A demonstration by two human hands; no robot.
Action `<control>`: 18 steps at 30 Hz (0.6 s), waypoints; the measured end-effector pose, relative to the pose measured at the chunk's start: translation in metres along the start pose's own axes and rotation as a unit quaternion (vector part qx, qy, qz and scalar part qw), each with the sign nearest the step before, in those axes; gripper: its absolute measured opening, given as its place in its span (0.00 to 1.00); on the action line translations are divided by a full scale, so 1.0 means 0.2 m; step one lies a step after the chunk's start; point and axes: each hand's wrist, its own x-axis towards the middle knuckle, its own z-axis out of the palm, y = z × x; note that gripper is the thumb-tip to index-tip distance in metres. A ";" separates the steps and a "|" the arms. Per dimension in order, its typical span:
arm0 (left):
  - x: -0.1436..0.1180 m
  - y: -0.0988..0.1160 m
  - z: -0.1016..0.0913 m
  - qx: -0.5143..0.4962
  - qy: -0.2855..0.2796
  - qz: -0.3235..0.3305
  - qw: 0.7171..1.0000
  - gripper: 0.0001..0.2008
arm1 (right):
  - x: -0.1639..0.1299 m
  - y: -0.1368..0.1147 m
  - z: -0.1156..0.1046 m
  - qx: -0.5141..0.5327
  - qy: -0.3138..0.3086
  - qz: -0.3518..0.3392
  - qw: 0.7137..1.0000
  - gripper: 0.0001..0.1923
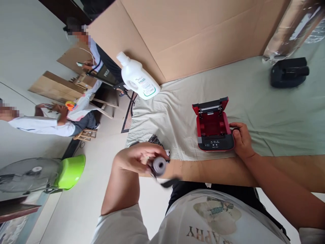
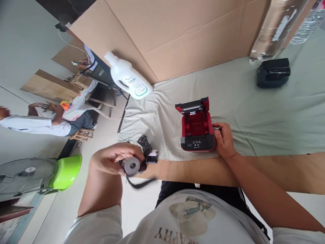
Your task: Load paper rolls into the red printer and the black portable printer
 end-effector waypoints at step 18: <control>1.14 0.11 0.47 0.463 0.143 -0.036 0.874 0.11 | 0.00 0.02 0.00 0.036 0.001 -0.005 0.999 0.20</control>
